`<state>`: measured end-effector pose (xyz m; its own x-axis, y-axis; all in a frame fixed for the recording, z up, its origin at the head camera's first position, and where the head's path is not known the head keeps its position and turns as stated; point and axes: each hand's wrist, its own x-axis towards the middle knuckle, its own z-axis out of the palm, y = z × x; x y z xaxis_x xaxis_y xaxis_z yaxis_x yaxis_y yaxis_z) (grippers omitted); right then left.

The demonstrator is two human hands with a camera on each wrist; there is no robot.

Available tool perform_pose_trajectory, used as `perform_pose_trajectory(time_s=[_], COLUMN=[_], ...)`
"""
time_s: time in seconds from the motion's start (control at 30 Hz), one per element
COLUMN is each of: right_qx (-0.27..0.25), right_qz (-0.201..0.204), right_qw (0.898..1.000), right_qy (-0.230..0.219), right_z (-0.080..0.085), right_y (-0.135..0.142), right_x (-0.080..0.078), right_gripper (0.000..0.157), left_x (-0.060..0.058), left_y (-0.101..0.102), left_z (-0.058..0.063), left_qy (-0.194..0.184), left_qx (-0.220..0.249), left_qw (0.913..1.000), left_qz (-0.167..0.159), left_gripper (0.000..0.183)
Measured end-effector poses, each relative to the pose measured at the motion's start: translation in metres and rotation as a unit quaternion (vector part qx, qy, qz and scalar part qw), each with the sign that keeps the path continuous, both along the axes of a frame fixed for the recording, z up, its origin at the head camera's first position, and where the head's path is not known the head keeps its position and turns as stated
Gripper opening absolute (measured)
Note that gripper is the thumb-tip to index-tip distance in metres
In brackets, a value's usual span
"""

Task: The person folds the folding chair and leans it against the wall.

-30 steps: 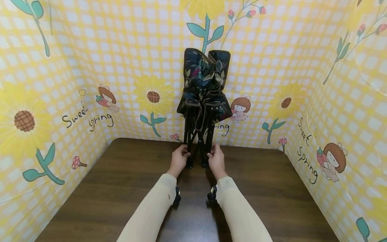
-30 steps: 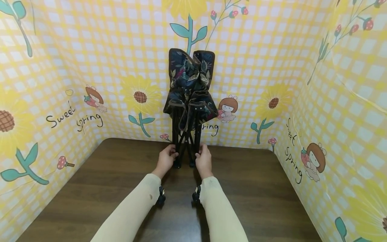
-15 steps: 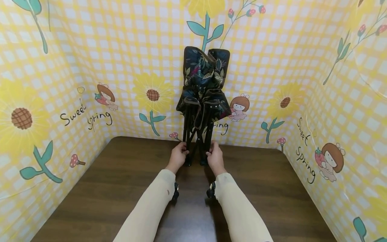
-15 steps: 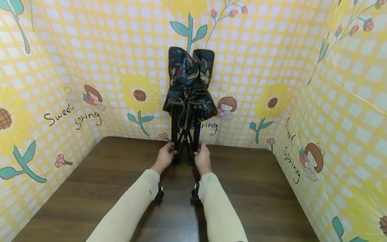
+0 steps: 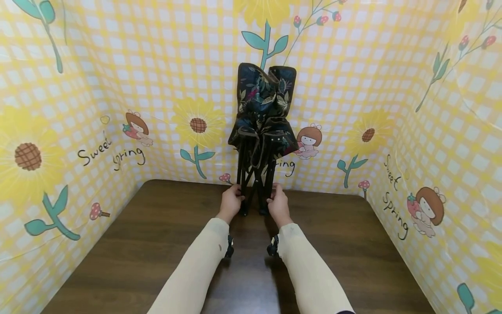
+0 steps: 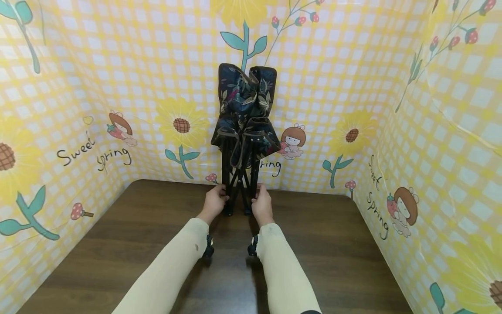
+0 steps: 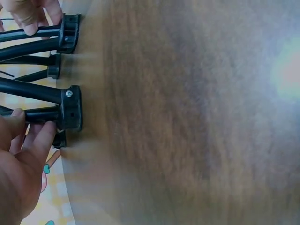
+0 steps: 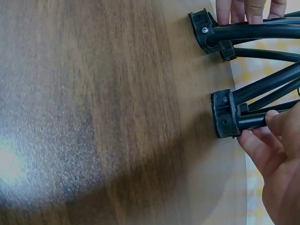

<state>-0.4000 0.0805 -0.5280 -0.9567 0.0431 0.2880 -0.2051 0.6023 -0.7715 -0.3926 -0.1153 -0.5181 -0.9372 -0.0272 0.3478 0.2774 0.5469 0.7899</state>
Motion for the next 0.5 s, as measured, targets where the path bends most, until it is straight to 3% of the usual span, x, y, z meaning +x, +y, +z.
perform_pose_trajectory(time_s=[0.17, 0.37, 0.5], right_qx=[0.008, -0.028, -0.041], right_qz=[0.003, -0.001, -0.002], right_qw=[1.000, 1.000, 0.999], right_qy=[-0.007, -0.013, -0.013], right_z=[-0.002, 0.001, 0.003], right_y=[-0.004, -0.002, 0.001], right_x=[-0.002, -0.003, -0.003], right_gripper=[0.047, 0.041, 0.039], left_x=[-0.004, -0.005, -0.006], left_y=[-0.009, -0.013, -0.017], left_z=[-0.001, 0.002, -0.001], left_qy=[-0.044, -0.053, -0.063], left_qx=[0.017, 0.012, 0.054], left_qw=[0.9989, 0.9985, 0.9964], left_qz=[0.003, -0.006, -0.017], left_gripper=[0.031, 0.028, 0.031])
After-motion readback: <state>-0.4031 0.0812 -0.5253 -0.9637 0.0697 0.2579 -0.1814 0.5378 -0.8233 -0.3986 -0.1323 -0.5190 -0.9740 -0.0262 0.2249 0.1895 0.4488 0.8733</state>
